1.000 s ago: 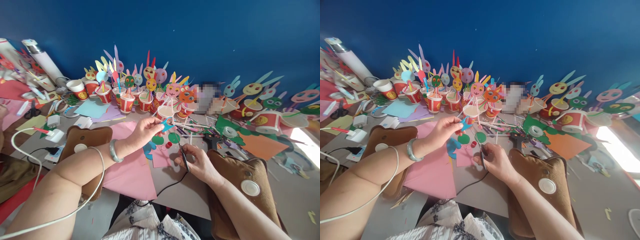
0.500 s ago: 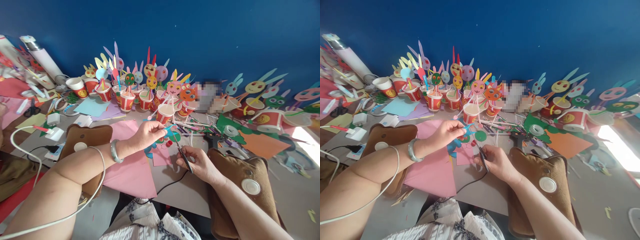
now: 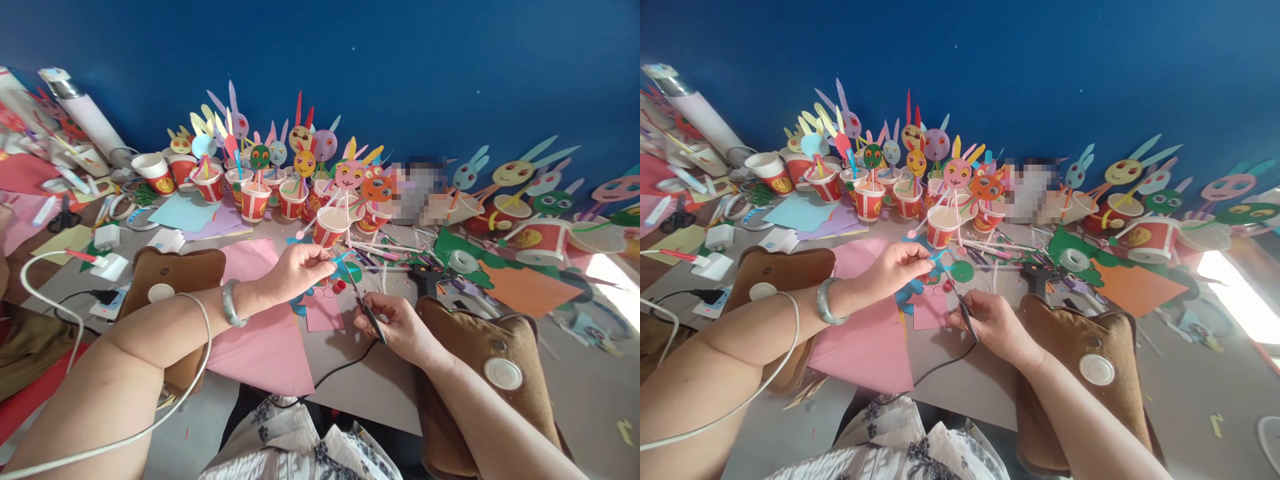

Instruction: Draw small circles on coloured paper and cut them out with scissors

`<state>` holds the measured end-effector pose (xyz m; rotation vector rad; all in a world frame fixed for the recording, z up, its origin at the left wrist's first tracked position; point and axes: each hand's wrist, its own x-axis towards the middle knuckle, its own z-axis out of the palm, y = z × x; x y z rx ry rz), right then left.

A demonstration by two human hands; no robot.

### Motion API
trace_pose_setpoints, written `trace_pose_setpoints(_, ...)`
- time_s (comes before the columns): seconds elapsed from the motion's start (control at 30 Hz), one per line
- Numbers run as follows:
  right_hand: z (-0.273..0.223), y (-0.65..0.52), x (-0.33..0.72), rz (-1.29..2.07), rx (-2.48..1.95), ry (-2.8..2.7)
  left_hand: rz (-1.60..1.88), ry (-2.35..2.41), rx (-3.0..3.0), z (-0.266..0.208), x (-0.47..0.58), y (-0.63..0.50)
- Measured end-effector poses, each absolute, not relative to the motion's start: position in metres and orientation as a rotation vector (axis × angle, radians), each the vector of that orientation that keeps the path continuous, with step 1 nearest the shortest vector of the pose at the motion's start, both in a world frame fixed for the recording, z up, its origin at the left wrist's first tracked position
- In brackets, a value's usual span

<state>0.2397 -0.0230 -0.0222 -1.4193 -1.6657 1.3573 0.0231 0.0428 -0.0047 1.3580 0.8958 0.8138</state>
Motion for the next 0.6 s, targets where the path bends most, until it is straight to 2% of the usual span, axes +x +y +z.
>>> trace_pose_setpoints(0.37,-0.0239,-0.0220,0.2400,1.411,-1.445,-1.603,0.816,0.877,1.355,-0.0036,0.0221,0.0424)
trace_pose_setpoints(0.6,-0.0255,-0.0225,0.2426,1.314,-1.441,-1.673,0.810,0.886,1.285,0.0028,0.0221,0.0405)
